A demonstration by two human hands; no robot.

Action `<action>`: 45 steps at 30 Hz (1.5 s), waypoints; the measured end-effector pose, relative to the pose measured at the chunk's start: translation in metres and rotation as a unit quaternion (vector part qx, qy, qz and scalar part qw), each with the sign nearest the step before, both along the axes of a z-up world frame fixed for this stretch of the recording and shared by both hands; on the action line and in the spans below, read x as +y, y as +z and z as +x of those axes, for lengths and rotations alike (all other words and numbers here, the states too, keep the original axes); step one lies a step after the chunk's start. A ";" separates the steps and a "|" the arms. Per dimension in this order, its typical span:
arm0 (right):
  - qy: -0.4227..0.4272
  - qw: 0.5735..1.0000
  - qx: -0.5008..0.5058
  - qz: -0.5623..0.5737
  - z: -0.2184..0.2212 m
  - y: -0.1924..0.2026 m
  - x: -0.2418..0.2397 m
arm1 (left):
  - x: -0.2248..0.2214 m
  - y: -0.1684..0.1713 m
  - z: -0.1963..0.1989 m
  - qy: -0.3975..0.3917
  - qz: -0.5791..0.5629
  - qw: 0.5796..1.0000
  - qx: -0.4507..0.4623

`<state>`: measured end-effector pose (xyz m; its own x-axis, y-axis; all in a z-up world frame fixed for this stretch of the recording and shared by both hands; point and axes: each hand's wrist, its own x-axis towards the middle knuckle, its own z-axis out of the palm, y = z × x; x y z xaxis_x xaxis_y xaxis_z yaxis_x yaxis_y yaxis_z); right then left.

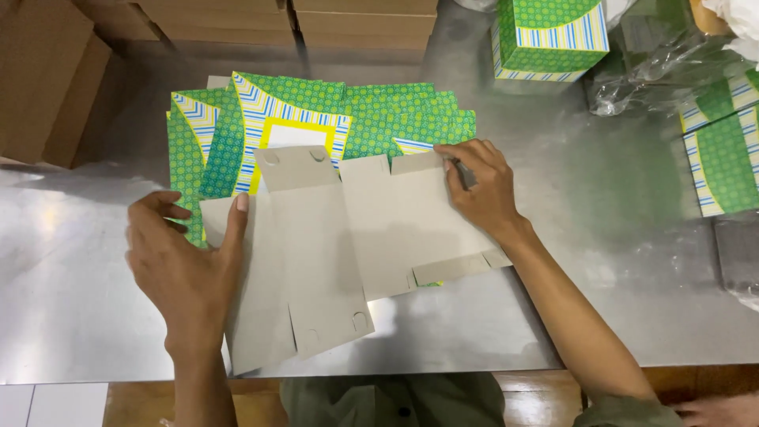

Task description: The person assembles flat, patterned paper boxes by folding along pre-scored lines and tucking flaps into slots. They handle multiple units one at a time, aligning edges and securing tabs to form the box shape on a metal work surface.

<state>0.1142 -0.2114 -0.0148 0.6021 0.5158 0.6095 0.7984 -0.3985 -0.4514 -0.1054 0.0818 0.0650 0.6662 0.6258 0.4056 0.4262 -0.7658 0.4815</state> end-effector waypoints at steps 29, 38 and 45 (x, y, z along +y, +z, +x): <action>0.006 0.999 -0.027 -0.024 -0.012 0.042 -0.006 | 0.001 -0.032 0.051 -0.224 -0.023 0.974 0.024; 0.029 0.969 0.153 -0.189 -0.042 0.020 0.018 | -0.056 -0.036 0.084 -0.484 -0.074 0.846 0.211; 0.032 0.960 0.189 -0.203 -0.034 0.013 0.016 | -0.076 -0.048 0.095 -0.548 -0.076 0.796 0.245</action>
<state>0.0797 -0.1952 -0.0022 0.7000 0.7079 0.0941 0.6366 -0.5589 -0.5315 -0.0103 0.0060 0.0171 0.9005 -0.4239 -0.0968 -0.2926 -0.7554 0.5863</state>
